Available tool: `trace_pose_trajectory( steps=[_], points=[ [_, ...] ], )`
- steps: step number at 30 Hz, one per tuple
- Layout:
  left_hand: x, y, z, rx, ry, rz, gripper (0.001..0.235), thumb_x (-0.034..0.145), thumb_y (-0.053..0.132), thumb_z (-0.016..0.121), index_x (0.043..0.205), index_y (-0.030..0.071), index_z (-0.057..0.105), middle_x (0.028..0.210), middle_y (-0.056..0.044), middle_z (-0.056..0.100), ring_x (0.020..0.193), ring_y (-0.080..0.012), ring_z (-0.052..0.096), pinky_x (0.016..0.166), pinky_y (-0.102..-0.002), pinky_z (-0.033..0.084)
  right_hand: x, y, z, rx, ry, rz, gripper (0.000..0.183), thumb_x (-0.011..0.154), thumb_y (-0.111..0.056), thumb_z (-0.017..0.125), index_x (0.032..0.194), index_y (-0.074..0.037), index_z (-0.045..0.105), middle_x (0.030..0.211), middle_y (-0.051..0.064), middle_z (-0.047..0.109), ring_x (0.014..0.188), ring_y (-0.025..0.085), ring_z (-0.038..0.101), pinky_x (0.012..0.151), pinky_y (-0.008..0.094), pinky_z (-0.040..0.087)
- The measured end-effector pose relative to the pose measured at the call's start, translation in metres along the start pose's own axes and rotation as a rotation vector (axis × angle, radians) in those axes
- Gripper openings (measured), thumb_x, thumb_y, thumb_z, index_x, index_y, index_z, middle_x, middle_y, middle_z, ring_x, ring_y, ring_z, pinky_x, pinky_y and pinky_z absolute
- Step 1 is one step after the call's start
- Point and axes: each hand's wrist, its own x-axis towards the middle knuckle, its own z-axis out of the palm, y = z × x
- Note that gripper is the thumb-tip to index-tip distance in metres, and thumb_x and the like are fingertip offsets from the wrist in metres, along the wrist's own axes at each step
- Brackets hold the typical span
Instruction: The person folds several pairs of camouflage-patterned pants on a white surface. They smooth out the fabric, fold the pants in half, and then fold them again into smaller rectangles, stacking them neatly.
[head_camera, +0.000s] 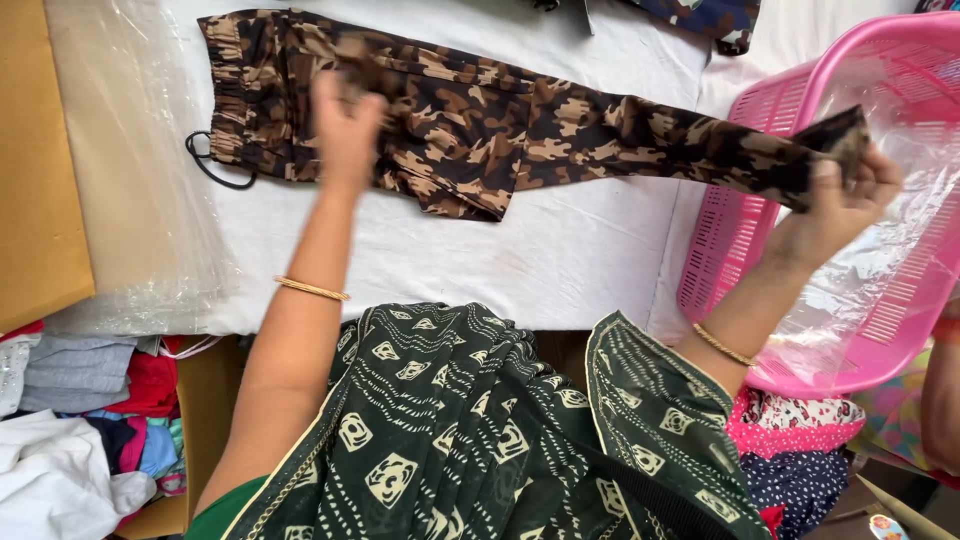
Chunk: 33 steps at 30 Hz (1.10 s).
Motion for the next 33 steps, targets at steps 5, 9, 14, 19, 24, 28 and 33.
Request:
trace_pose_trajectory(
  steps=[5,9,14,19,24,28,33],
  points=[
    [-0.064,-0.022,0.103,0.309,-0.333,0.089,0.045,0.092,0.003,0.063,0.133,0.008,0.047,0.115,-0.011,0.063,0.100,-0.0242,0.066,0.079,-0.040,0.059,-0.094,0.045,0.141,-0.217,-0.269,0.246,0.051,0.091,0.009,0.070,0.136,-0.011,0.057,0.127,0.007,0.062,0.119,0.019,0.062,0.108,0.034,0.054],
    [-0.097,-0.132,0.108,0.458,-0.457,0.085,0.049,0.084,0.001,0.066,0.130,0.004,0.049,0.117,-0.018,0.060,0.110,-0.0340,0.061,0.093,-0.044,0.051,-0.189,0.151,0.166,-0.887,-0.684,0.042,0.058,0.077,0.010,0.062,0.132,-0.004,0.061,0.126,0.018,0.066,0.121,0.036,0.061,0.107,0.043,0.049],
    [-0.096,-0.135,0.086,0.454,-0.534,0.008,0.049,0.081,0.012,0.081,0.118,0.002,0.050,0.120,-0.016,0.061,0.113,-0.0329,0.061,0.096,-0.043,0.049,-0.206,0.121,0.201,-0.914,-0.636,0.296,0.052,0.080,0.001,0.069,0.130,-0.002,0.058,0.114,0.018,0.068,0.110,0.036,0.062,0.095,0.043,0.050],
    [-0.086,-0.080,0.101,0.359,-0.517,-0.164,0.055,0.079,0.017,0.082,0.125,0.009,0.054,0.116,-0.011,0.063,0.110,-0.0272,0.063,0.094,-0.039,0.050,-0.195,0.148,0.198,-0.996,-0.552,0.344,0.040,0.088,-0.005,0.069,0.127,-0.005,0.061,0.107,0.014,0.069,0.105,0.033,0.065,0.090,0.042,0.051],
    [-0.076,-0.059,0.093,0.328,-0.459,-0.030,0.036,0.084,0.008,0.072,0.119,0.014,0.069,0.126,-0.008,0.058,0.115,-0.0204,0.063,0.099,-0.033,0.055,-0.176,0.168,0.153,-0.348,-0.291,0.301,0.021,0.093,0.005,0.065,0.111,-0.004,0.059,0.113,0.008,0.065,0.102,0.020,0.062,0.089,0.031,0.053],
    [-0.077,-0.034,0.100,0.307,-0.613,0.078,0.039,0.083,0.006,0.075,0.122,0.012,0.070,0.132,-0.008,0.052,0.121,-0.0205,0.059,0.104,-0.033,0.051,-0.168,0.115,0.164,0.042,-0.216,0.559,0.026,0.095,0.006,0.058,0.118,-0.004,0.056,0.108,0.004,0.063,0.097,0.012,0.058,0.085,0.026,0.049],
    [-0.084,-0.019,0.119,0.010,-0.808,-0.126,0.036,0.099,0.005,0.058,0.134,0.009,0.066,0.143,-0.006,0.045,0.128,-0.0178,0.055,0.109,-0.032,0.047,-0.172,0.081,0.175,-0.079,-0.235,0.546,0.020,0.101,-0.004,0.065,0.120,-0.003,0.061,0.108,0.003,0.066,0.098,0.009,0.061,0.087,0.024,0.051]
  ],
)
